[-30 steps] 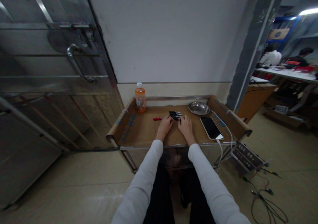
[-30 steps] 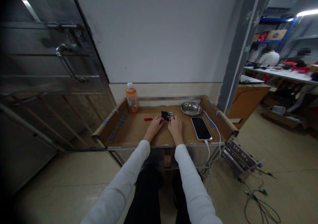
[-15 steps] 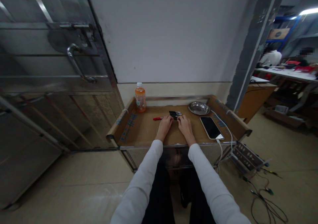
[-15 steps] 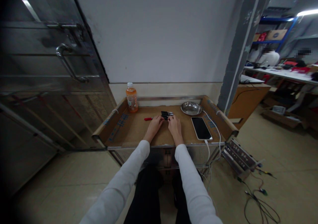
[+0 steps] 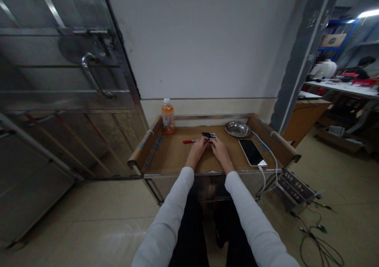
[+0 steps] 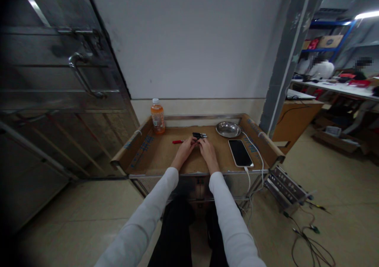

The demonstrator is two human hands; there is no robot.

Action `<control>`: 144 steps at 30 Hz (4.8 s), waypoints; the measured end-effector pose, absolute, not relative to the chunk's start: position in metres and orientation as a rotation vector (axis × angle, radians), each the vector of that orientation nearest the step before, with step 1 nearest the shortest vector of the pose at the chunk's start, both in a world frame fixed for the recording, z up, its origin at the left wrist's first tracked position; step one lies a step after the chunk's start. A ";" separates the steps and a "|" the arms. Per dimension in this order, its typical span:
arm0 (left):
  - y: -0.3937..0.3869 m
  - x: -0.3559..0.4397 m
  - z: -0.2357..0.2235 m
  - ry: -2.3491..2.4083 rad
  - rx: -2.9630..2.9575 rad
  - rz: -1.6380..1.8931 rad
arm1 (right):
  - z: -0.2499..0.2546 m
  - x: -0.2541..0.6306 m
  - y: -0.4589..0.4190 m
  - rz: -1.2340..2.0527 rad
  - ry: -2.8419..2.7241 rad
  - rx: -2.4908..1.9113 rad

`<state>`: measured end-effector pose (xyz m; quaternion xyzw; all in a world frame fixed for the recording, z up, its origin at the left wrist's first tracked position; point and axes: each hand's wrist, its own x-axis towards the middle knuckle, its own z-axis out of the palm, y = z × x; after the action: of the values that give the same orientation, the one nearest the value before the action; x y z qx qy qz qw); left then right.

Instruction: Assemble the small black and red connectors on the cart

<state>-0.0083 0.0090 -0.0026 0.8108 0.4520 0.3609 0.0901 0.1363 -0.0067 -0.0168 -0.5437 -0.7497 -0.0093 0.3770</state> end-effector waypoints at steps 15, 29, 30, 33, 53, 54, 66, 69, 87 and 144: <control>0.003 -0.009 0.005 1.365 2.605 0.865 | 0.000 0.134 -0.018 -0.191 -1.715 -1.759; 0.002 -0.009 0.005 1.521 2.533 0.986 | 0.002 0.135 -0.020 -0.163 -1.735 -1.763; 0.002 -0.009 0.004 1.507 2.532 0.998 | 0.002 0.134 -0.019 -0.143 -1.782 -1.701; 0.002 -0.009 0.004 1.491 2.513 1.038 | 0.005 0.132 -0.021 -0.068 -1.937 -1.486; -0.013 -0.014 -0.001 2.350 2.020 1.081 | -0.014 0.130 -0.005 -0.122 -1.733 -1.751; -0.011 -0.014 -0.002 2.339 2.034 1.083 | -0.014 0.130 -0.006 -0.128 -1.737 -1.745; 0.003 -0.012 -0.006 2.246 2.115 1.193 | -0.005 0.131 -0.014 -0.196 -1.823 -1.819; 0.004 -0.010 -0.005 2.183 2.193 1.116 | -0.004 0.130 -0.015 -0.199 -1.828 -1.830; 0.011 -0.005 -0.004 1.657 2.602 0.913 | -0.005 0.130 -0.014 -0.234 -1.848 -1.874; 0.008 -0.005 0.000 1.310 2.452 1.061 | -0.009 0.137 -0.008 -0.045 -1.787 -1.459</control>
<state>-0.0049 0.0075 0.0003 0.8212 0.4387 0.3553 0.0827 0.1372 -0.0084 -0.0086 -0.5779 -0.7082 -0.0177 0.4051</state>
